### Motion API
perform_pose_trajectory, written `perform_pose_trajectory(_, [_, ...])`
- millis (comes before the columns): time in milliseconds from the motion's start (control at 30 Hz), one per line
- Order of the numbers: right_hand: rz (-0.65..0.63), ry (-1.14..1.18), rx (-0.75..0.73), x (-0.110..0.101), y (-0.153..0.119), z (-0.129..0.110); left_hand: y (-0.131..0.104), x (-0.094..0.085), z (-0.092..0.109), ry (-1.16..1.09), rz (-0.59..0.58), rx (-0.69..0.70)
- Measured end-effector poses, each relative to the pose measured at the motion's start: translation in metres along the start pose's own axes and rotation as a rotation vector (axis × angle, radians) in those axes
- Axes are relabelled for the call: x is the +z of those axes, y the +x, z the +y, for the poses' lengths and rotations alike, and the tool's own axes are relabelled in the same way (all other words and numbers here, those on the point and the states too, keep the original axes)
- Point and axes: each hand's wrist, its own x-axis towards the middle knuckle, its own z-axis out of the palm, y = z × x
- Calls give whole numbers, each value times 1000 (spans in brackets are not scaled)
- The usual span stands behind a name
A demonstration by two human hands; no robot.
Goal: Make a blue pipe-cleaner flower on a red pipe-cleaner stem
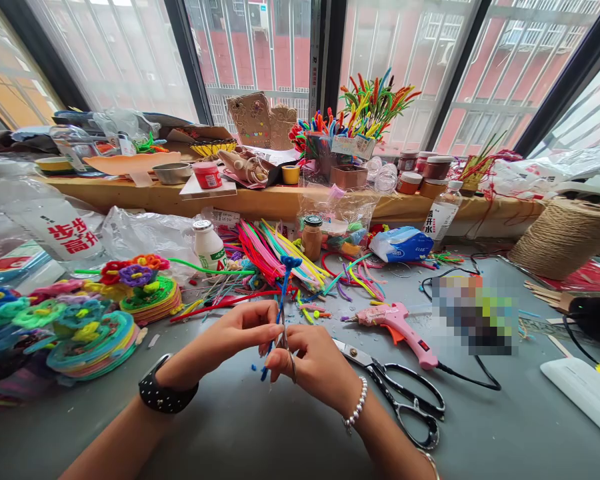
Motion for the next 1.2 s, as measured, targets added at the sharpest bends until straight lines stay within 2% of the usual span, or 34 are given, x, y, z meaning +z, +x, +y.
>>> perform_pose_trajectory(167, [58,-32,108,1,-1,1,-1,-2,0,12,30,12])
perform_pose_trajectory(333, [91,-23,136,0,0,4,0,-4,-2,-8,57,27])
perform_pose_trajectory(467, [15,45,94,-2,0,3,0,-2,-1,-29,50,17])
perform_pose_trajectory(633, [-79,42,6,-2,0,1,0,0,0,-54,-18,9])
perform_pose_trajectory(833, [29,-31,-19,-5,0,1,1,0,-2,-18,-82,9])
perform_pose_trajectory(1100, [129,-35,89,-7,-1,5,1,-1,0,46,-20,-28])
perform_pose_trajectory(1200, [116,6,99,-7,-1,4,0,-2,0,43,-2,-21])
